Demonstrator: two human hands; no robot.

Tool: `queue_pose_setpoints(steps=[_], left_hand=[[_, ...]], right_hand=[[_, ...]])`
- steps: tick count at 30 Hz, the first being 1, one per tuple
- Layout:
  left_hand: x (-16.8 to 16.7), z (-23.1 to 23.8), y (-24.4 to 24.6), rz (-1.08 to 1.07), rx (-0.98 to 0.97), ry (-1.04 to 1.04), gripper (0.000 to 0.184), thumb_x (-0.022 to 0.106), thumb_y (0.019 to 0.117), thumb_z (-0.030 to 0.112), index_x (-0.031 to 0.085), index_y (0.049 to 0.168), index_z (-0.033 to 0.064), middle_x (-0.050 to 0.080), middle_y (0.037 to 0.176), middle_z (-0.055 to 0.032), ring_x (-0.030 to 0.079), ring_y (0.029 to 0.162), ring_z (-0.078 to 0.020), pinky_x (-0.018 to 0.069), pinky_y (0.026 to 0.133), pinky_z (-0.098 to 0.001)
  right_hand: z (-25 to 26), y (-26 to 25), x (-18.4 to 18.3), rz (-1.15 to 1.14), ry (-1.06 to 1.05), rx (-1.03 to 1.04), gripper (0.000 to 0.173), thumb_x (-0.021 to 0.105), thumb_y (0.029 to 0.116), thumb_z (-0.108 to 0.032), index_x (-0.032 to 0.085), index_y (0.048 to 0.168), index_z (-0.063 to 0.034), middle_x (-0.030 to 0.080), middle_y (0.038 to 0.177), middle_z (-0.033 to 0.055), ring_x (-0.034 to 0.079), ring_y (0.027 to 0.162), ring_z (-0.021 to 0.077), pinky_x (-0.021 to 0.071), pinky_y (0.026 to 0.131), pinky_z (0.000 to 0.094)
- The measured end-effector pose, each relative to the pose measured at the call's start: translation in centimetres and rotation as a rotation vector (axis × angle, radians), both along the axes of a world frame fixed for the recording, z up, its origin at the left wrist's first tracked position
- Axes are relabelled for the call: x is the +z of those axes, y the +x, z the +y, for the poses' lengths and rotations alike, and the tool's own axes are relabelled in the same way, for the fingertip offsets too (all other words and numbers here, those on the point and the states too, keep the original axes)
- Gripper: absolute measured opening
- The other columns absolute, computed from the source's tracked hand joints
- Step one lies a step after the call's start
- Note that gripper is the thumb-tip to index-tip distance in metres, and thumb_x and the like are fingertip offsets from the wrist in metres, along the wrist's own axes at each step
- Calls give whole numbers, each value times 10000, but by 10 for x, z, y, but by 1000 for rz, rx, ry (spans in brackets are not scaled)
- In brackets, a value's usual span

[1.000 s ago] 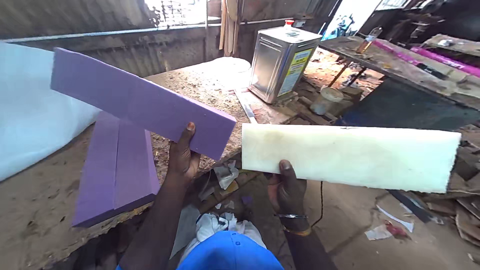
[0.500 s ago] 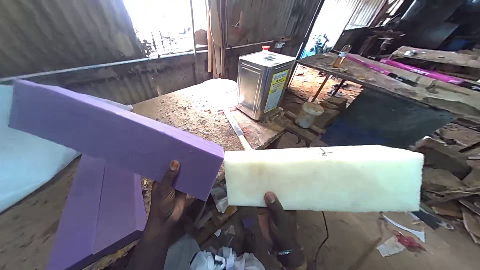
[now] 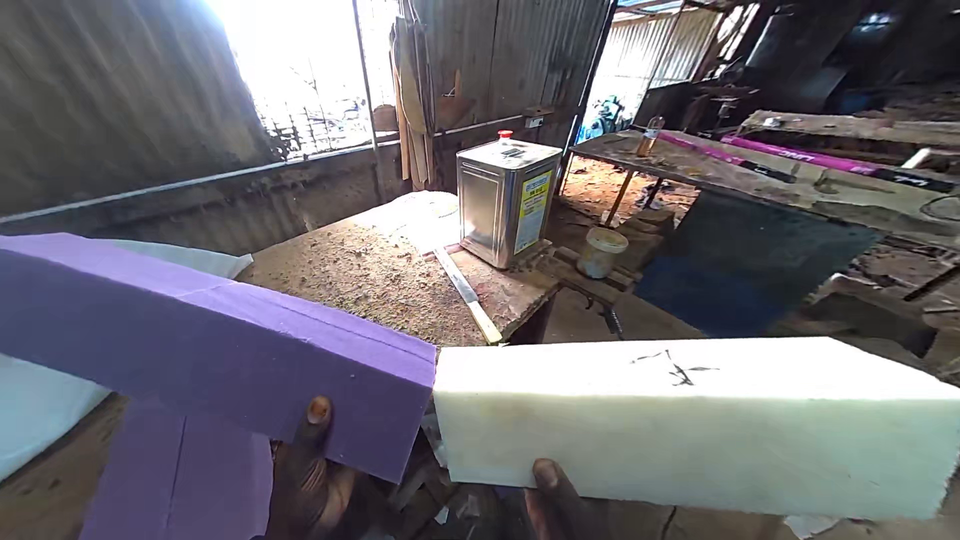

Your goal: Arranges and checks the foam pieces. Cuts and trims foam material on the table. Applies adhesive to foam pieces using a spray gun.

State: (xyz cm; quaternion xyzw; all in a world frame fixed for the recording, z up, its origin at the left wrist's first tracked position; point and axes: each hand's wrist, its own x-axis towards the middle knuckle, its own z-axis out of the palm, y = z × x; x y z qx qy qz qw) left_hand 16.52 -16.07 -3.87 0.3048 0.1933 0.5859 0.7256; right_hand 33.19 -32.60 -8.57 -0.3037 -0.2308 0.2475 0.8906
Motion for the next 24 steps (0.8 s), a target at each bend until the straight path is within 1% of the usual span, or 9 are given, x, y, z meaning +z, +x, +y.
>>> queue_pose_setpoints(steps=[2, 5, 7, 9, 12, 15, 19, 21, 24], left_hand=[[2, -2, -1, -5, -1, 5, 556, 912, 734, 398, 668, 1159, 135, 765, 1005, -96, 765, 912, -222, 657, 804, -449], [4, -5, -3, -17, 9, 13, 524, 909, 742, 379, 671, 1142, 136, 768, 1002, -91, 766, 912, -215, 656, 808, -445], [4, -5, -4, -26, 17, 11, 523, 913, 739, 367, 671, 1137, 130, 767, 999, -94, 767, 908, -218, 657, 807, -447], [4, -6, -5, -23, 11, 11, 516, 904, 748, 378, 670, 1136, 131, 768, 995, -94, 767, 909, -216, 656, 807, -445], [5, -8, -7, -23, -1, 10, 503, 903, 747, 378, 685, 1125, 129, 769, 995, -98, 768, 906, -217, 656, 805, -441], [4, -9, -9, -27, -13, 13, 499, 901, 753, 372, 676, 1132, 139, 768, 1001, -96, 767, 911, -216, 657, 803, -439], [5, -11, -10, -43, -34, 24, 442, 884, 775, 365, 700, 1114, 150, 772, 1001, -93, 767, 915, -210, 654, 815, -437], [5, -12, -10, -39, -29, 13, 452, 890, 767, 364, 696, 1111, 144, 771, 996, -95, 768, 910, -210, 655, 810, -436], [1, -10, -10, -37, -40, 16, 479, 886, 775, 367, 682, 1141, 135, 766, 1011, -108, 766, 919, -227, 655, 813, -448]], right_hand=[[-1, 0, -1, 3, -6, 17, 373, 873, 788, -118, 728, 1125, -181, 780, 1020, 1, 749, 956, 121, 628, 892, 360], [-3, -1, 0, -21, -20, 45, 335, 852, 822, -159, 740, 1134, -207, 781, 1032, -14, 747, 962, 107, 625, 898, 346], [-3, -2, 0, -1, -17, 55, 335, 856, 816, -150, 742, 1127, -200, 782, 1028, -8, 749, 959, 115, 626, 897, 353], [-4, -4, 1, 12, -28, 58, 320, 861, 808, -163, 750, 1103, -215, 783, 1011, -25, 748, 945, 97, 628, 885, 340], [-5, -6, 0, 28, -16, 64, 325, 860, 807, -147, 745, 1105, -204, 783, 1010, -12, 749, 950, 106, 630, 886, 349], [-6, -6, -3, 15, -11, 85, 313, 844, 828, -155, 748, 1120, -214, 783, 1027, -16, 749, 960, 105, 628, 892, 348], [-7, -6, -1, 25, -14, 106, 308, 841, 829, -142, 749, 1118, -199, 783, 1025, -8, 750, 955, 111, 626, 893, 349], [-8, -6, -3, 32, -16, 116, 301, 843, 830, -150, 749, 1113, -193, 783, 1022, -4, 751, 954, 115, 627, 892, 350], [-7, -5, -5, 44, -13, 114, 317, 848, 826, -162, 746, 1125, -187, 782, 1029, 15, 753, 953, 137, 628, 891, 373]])
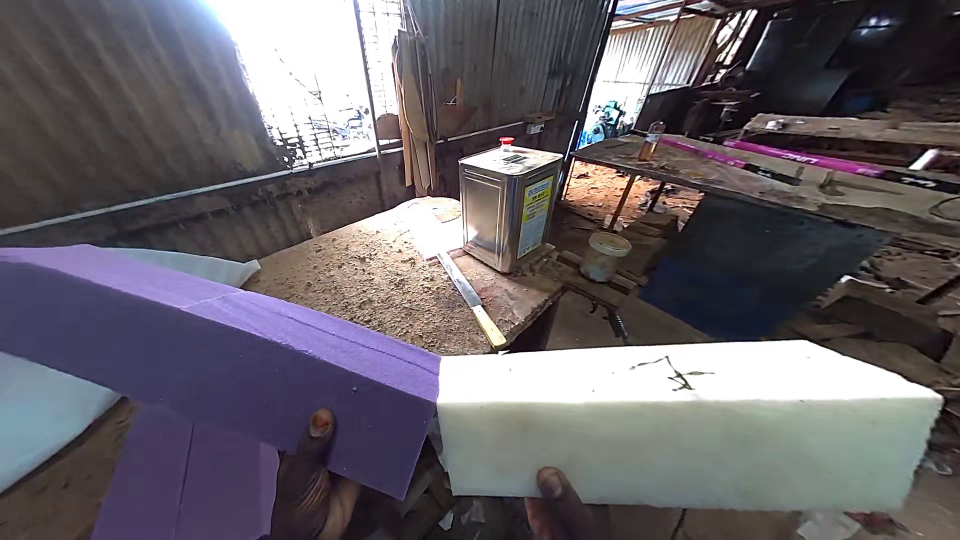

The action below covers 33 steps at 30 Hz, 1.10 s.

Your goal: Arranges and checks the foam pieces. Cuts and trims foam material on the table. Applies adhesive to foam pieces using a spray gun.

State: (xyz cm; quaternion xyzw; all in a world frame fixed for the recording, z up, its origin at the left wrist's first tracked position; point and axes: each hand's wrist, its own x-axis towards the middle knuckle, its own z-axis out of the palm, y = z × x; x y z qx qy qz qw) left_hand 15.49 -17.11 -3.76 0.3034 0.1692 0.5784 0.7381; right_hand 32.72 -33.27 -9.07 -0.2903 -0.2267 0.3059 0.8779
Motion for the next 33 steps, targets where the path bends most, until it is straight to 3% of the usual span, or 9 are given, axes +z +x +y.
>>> queue_pose_setpoints(steps=[10, 14, 17, 22, 33], left_hand=[[0, 1, 7, 45, 35, -54, 647, 920, 741, 352, 596, 1206, 40, 742, 1010, -160, 762, 901, -263, 656, 805, -466], [1, 2, 11, 70, 46, -63, 672, 907, 765, 340, 560, 1247, 24, 734, 1024, -172, 760, 910, -271, 657, 801, -477], [4, 1, 15, 115, 55, -79, 612, 855, 827, 314, 544, 1273, 33, 731, 1034, -164, 758, 910, -266, 657, 797, -473], [4, 1, 17, 114, 33, -65, 430, 785, 901, 280, 615, 1249, 93, 740, 1051, -139, 756, 921, -250, 655, 802, -460], [6, 2, 26, 181, 56, -25, 452, 779, 916, 286, 596, 1303, 141, 720, 1148, -80, 727, 1026, -213, 631, 889, -436]], right_hand=[[7, -2, 2, 154, -61, -45, 484, 913, 750, -180, 672, 1162, -96, 760, 1022, 102, 753, 936, 219, 633, 866, 444], [14, -2, 5, 178, -104, -82, 641, 933, 730, -203, 570, 1228, -23, 734, 1039, 152, 747, 932, 254, 634, 865, 468], [18, -1, 3, 178, -93, -91, 659, 933, 731, -204, 566, 1243, -12, 729, 1048, 163, 745, 936, 267, 637, 849, 482], [21, 0, 3, 175, -117, -56, 639, 931, 737, -206, 567, 1223, -8, 722, 1034, 164, 743, 924, 271, 637, 842, 490], [24, -3, -2, 198, -140, -23, 683, 923, 744, -201, 534, 1269, 0, 693, 1078, 209, 733, 940, 328, 625, 855, 545]])
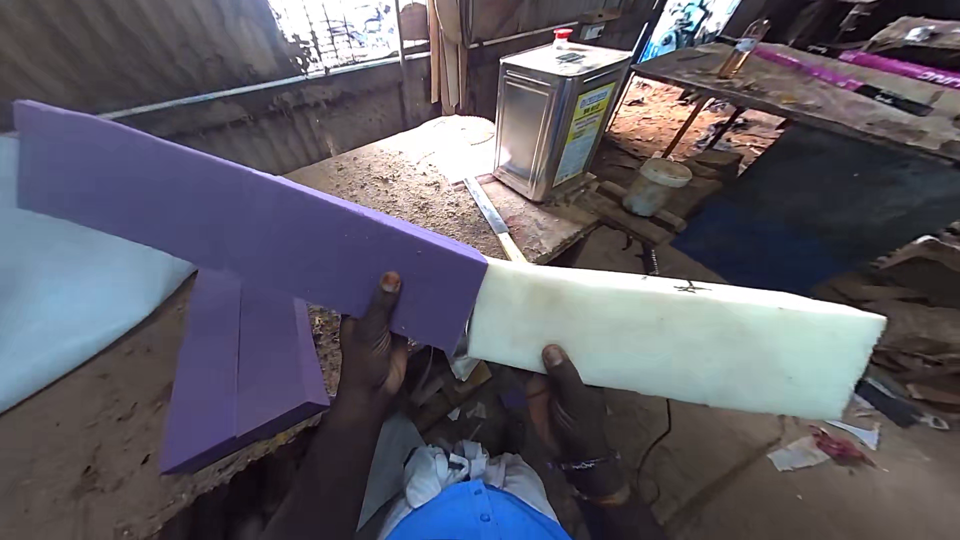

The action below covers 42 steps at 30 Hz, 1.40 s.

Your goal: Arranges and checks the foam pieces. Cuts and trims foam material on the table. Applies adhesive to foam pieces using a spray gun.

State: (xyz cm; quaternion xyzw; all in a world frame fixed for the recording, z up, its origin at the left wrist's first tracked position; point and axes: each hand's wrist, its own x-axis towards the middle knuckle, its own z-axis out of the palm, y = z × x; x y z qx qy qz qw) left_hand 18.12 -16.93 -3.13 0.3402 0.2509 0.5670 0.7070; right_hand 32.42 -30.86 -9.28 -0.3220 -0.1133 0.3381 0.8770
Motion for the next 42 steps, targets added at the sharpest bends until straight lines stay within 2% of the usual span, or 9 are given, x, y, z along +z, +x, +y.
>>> queue_pose_setpoints(steps=[7, 9, 11, 15, 18, 28, 33, 42], left_hand=[[2, -4, 4, 29, -2, 4, 448, 758, 937, 292, 583, 1323, 148, 717, 1160, -74, 721, 1040, -209, 625, 905, -431], [2, -2, 5, -8, 1, 9, 425, 732, 957, 240, 559, 1327, 124, 709, 1161, -92, 719, 1042, -227, 621, 911, -448], [2, -3, 5, 6, -13, 17, 447, 740, 955, 268, 559, 1345, 144, 708, 1178, -79, 715, 1057, -214, 619, 919, -435], [3, -1, 9, -28, 1, -2, 429, 722, 966, 215, 537, 1340, 118, 708, 1159, -102, 723, 1035, -240, 624, 906, -464], [4, -3, 11, -2, 14, -11, 435, 715, 971, 209, 521, 1352, 127, 707, 1157, -89, 723, 1030, -229, 627, 901, -454], [3, -4, 13, 18, 6, 26, 493, 745, 951, 246, 512, 1369, 126, 707, 1165, -92, 721, 1037, -235, 622, 915, -458], [0, -6, 17, 23, 17, 24, 474, 745, 952, 246, 527, 1356, 128, 707, 1162, -81, 717, 1043, -223, 623, 913, -439], [-17, -13, 28, 75, -12, 71, 523, 784, 920, 272, 535, 1355, 120, 710, 1154, -90, 719, 1034, -238, 625, 905, -462]], right_hand=[[0, -1, -2, -28, -35, 18, 670, 919, 752, -243, 559, 1273, -27, 694, 1104, 186, 727, 968, 306, 620, 879, 530], [0, -1, -3, -42, -30, 21, 665, 908, 767, -237, 553, 1291, -34, 686, 1125, 190, 722, 987, 317, 611, 888, 556], [1, -1, -5, -62, -19, 28, 642, 899, 780, -234, 562, 1294, -48, 686, 1134, 189, 720, 994, 327, 608, 890, 571], [1, -1, -7, -50, 9, 39, 629, 889, 793, -219, 562, 1302, -46, 681, 1145, 211, 717, 1000, 354, 600, 896, 589], [3, -2, -4, -49, -5, 30, 633, 890, 788, -228, 566, 1305, -59, 683, 1149, 201, 717, 1004, 347, 599, 892, 594], [6, -2, -7, -53, 17, 48, 617, 876, 808, -237, 563, 1311, -65, 680, 1171, 200, 714, 1023, 346, 599, 902, 576], [9, -6, -5, -34, 40, -2, 586, 884, 795, -213, 583, 1281, -85, 690, 1142, 158, 717, 1012, 288, 610, 906, 514], [15, -18, -12, 22, 68, -27, 449, 776, 906, -176, 577, 1285, -41, 671, 1191, 175, 692, 1088, 300, 576, 984, 506]])
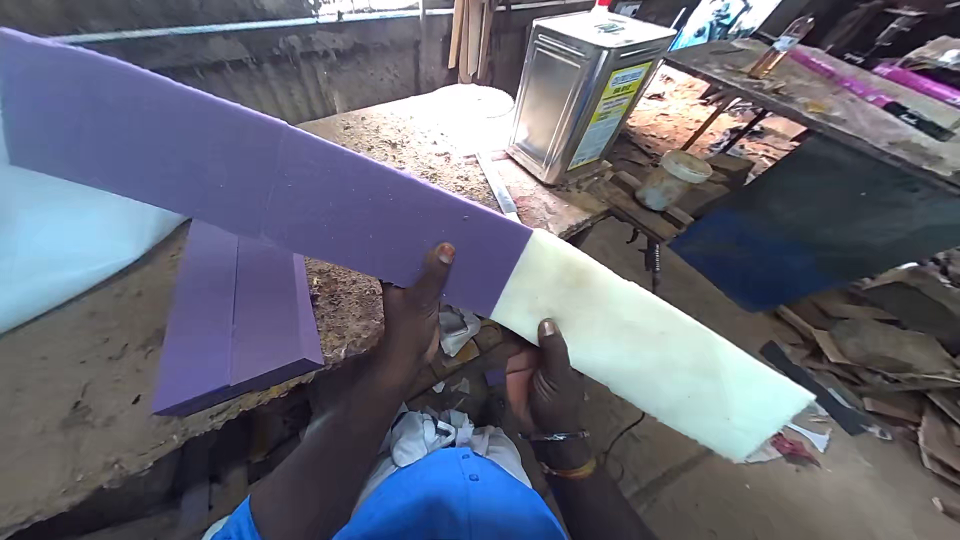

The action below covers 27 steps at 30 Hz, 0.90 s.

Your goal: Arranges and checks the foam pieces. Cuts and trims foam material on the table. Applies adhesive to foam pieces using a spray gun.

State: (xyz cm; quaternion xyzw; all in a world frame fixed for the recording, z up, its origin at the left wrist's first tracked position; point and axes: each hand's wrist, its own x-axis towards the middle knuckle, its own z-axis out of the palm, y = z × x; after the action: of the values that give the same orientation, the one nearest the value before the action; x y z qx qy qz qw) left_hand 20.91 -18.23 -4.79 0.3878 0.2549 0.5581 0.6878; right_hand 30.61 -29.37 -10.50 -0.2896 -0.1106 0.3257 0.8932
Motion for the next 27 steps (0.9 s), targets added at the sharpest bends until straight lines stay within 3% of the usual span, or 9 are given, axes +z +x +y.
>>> queue_pose_setpoints(steps=[4, 7, 13, 17, 21, 27], left_hand=[[-4, 2, -8, 119, -104, 21, 476, 774, 921, 345, 599, 1328, 171, 724, 1144, -59, 725, 1004, -210, 632, 873, -436], [-6, 10, -8, 76, -158, 45, 450, 784, 914, 309, 612, 1296, 144, 723, 1127, -69, 721, 1001, -196, 628, 884, -416], [-9, 23, -13, 11, -214, 148, 491, 854, 814, 394, 667, 1203, 160, 755, 1015, -45, 746, 908, -163, 645, 835, -376], [-9, 27, -18, 45, -237, 229, 454, 881, 788, 350, 675, 1132, 136, 768, 961, -4, 749, 885, -131, 644, 838, -348], [-12, 36, -21, 118, -300, 381, 318, 860, 815, 317, 738, 1087, 204, 778, 987, 46, 742, 921, -82, 631, 869, -302], [-13, 34, -14, 131, -317, 296, 346, 881, 785, 328, 728, 1060, 184, 777, 952, 31, 748, 886, -94, 640, 838, -316]], right_hand=[[2, -5, 0, 20, 4, 22, 426, 807, 879, -186, 611, 1227, -41, 694, 1134, 155, 706, 1048, 264, 589, 965, 463], [3, -9, -1, -4, -1, 47, 431, 805, 880, -206, 601, 1216, -28, 694, 1119, 135, 695, 1057, 233, 574, 991, 446], [0, -13, -7, -96, 44, 83, 324, 804, 884, -187, 679, 1150, -51, 732, 1086, 78, 702, 1059, 177, 573, 987, 403], [-1, -16, -10, -133, -8, 79, 300, 798, 869, -125, 683, 1133, -40, 738, 1057, 60, 701, 1041, 139, 573, 977, 352], [-3, -14, -8, -291, -58, 0, 232, 783, 858, -63, 734, 1085, -66, 758, 1023, 18, 706, 1021, 88, 573, 958, 287], [-1, -9, -9, -296, -54, -5, 207, 766, 868, -54, 737, 1072, -67, 758, 1014, 7, 704, 1015, 72, 572, 954, 277]])
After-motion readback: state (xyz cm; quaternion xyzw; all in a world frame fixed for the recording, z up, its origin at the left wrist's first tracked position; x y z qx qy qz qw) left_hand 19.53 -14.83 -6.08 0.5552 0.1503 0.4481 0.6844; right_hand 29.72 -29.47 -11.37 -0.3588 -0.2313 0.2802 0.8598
